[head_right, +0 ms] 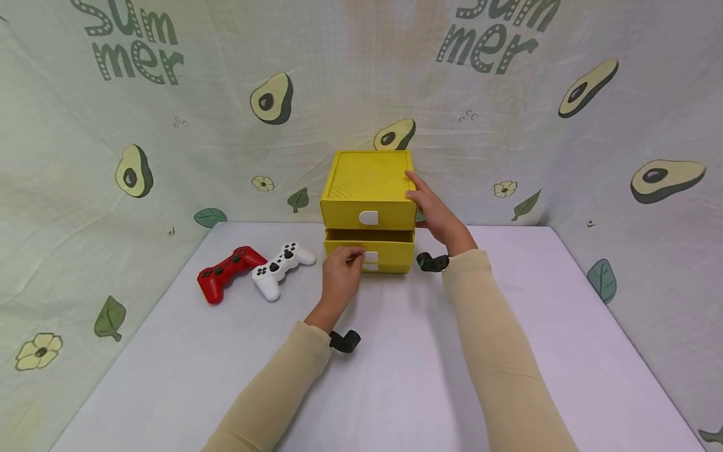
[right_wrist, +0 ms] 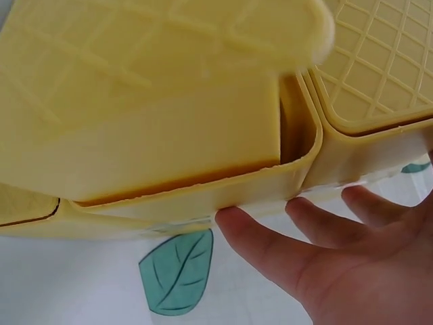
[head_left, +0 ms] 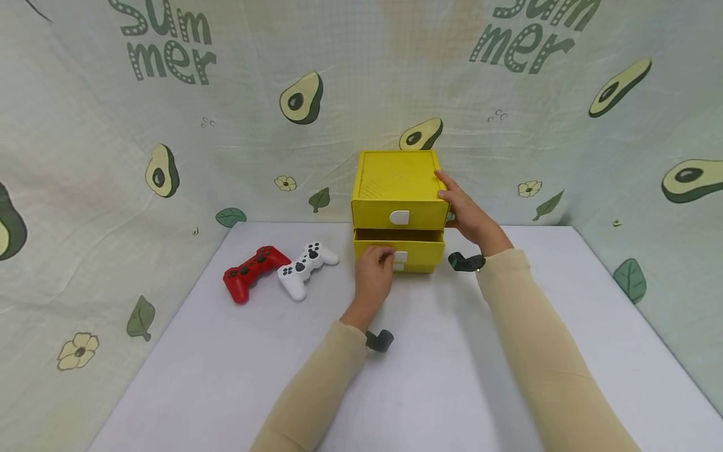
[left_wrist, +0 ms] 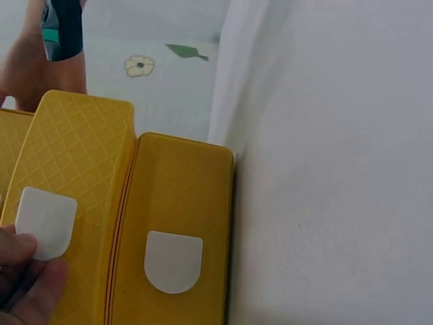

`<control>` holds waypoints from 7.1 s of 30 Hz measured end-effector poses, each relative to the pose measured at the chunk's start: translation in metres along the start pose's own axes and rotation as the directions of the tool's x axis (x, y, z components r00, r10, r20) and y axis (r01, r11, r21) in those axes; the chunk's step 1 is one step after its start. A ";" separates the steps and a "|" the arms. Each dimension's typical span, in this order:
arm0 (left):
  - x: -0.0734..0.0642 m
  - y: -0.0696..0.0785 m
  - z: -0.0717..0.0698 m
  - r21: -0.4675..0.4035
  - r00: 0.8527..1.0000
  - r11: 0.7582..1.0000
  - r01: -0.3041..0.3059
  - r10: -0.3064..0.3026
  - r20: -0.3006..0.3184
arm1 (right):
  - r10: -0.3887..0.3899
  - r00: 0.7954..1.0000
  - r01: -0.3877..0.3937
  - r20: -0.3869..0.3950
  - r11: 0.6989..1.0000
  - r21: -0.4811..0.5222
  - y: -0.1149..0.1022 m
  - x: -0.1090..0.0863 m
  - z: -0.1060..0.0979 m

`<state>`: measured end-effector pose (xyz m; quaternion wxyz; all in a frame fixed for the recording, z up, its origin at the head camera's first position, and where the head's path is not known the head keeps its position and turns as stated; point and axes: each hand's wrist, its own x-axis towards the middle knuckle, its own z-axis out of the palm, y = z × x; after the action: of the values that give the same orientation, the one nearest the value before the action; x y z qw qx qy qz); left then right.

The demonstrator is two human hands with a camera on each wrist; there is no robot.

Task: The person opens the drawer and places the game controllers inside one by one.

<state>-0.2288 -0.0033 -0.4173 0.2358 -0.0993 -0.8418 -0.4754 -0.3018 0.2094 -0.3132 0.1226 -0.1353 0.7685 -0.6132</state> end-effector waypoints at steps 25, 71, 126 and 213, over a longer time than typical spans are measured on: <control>-0.018 0.002 -0.018 0.011 0.997 0.999 -0.052 0.052 0.059 | 0.017 0.998 -0.015 0.054 0.999 -0.046 -0.001 0.001 -0.005; -0.050 0.007 -0.026 0.027 0.990 0.989 -0.144 0.144 0.003 | 0.014 0.999 -0.011 0.052 0.998 -0.062 0.001 -0.002 -0.006; -0.027 -0.031 -0.098 0.118 0.978 0.984 -0.134 0.150 -0.143 | 0.009 0.999 -0.007 0.047 0.998 -0.057 0.002 -0.001 -0.006; 0.049 -0.116 -0.125 0.731 0.851 0.669 0.133 -0.455 0.262 | -0.012 0.999 0.014 0.043 0.999 -0.043 0.004 -0.004 -0.004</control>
<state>-0.2792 -0.1730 -0.4258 -0.0149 0.0358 -0.9912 -0.1269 -0.3003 0.2157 -0.3163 0.1322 -0.1560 0.7781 -0.5940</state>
